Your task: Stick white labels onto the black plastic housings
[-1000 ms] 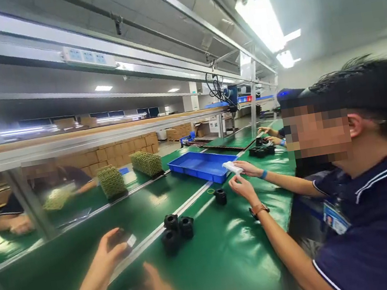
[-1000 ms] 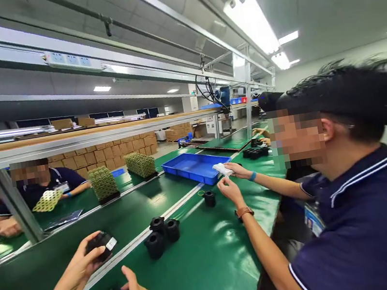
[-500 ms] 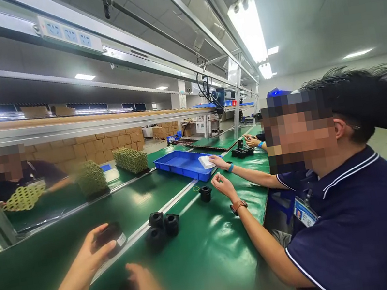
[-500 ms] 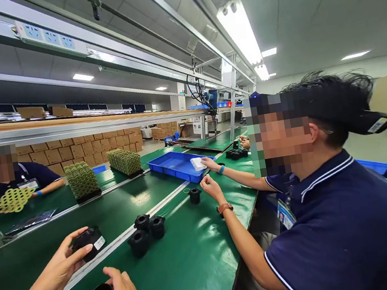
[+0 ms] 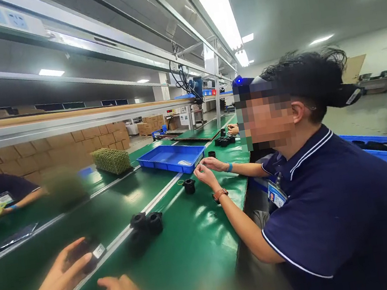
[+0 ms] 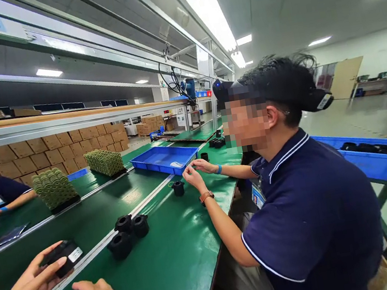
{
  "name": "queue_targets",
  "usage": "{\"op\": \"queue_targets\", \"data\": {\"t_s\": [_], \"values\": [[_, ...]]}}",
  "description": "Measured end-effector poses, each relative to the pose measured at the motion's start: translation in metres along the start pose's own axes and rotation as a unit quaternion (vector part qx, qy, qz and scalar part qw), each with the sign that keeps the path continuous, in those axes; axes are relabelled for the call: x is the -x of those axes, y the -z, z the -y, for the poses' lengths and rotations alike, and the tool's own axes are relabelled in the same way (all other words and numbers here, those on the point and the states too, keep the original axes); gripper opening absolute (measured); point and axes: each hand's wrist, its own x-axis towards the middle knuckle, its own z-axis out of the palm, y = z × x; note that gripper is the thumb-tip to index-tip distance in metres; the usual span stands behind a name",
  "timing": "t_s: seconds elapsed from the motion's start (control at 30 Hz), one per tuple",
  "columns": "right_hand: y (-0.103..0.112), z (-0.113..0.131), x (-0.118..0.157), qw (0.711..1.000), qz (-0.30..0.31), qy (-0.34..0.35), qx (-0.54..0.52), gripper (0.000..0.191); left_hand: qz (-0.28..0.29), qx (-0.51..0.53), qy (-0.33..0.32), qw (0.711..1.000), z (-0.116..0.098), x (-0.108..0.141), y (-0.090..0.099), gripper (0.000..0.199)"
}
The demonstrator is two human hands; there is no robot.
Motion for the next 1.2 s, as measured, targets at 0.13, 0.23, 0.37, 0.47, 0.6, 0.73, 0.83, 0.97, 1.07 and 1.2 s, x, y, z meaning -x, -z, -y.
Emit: {"op": "queue_targets", "data": {"t_s": [0.13, 0.23, 0.37, 0.47, 0.6, 0.73, 0.83, 0.97, 1.07, 1.2], "values": [[0.017, 0.020, 0.004, 1.000, 0.023, -0.008, 0.003, 0.112, 0.043, 0.084, 0.053, 0.994, 0.000, -0.003, 0.007, 0.090], [0.028, 0.033, 0.006, 1.000, 0.031, -0.004, 0.006, 0.111, 0.041, 0.098, 0.048, 0.993, -0.003, -0.002, 0.010, 0.094], [0.031, 0.039, 0.004, 0.999, 0.032, 0.009, 0.019, 0.118, 0.047, 0.084, 0.047, 0.994, -0.007, 0.002, 0.008, 0.091], [0.027, 0.037, 0.001, 0.999, 0.041, 0.007, 0.030, 0.131, 0.049, 0.088, 0.048, 0.994, -0.005, 0.001, 0.008, 0.092], [0.023, 0.034, -0.001, 0.998, 0.047, 0.017, 0.040, 0.137, 0.039, 0.095, 0.047, 0.994, 0.000, -0.003, 0.010, 0.093], [0.020, 0.032, 0.001, 0.998, 0.047, 0.023, 0.043, 0.136, 0.043, 0.096, 0.028, 0.994, 0.003, -0.005, 0.014, 0.085], [0.018, 0.031, 0.003, 0.999, 0.043, 0.017, 0.026, 0.137, 0.044, 0.095, 0.022, 0.994, 0.002, -0.005, 0.014, 0.084], [0.018, 0.029, 0.006, 0.999, 0.045, 0.013, -0.009, 0.133, 0.043, 0.097, 0.027, 0.994, 0.001, -0.003, 0.014, 0.090], [0.017, 0.027, 0.009, 0.999, 0.039, -0.003, -0.025, 0.131, 0.057, 0.108, 0.028, 0.992, 0.004, -0.004, 0.016, 0.086], [0.013, 0.024, 0.009, 0.992, 0.009, -0.008, -0.122, 0.119, 0.062, 0.118, 0.022, 0.991, 0.009, -0.009, 0.018, 0.083]]}}
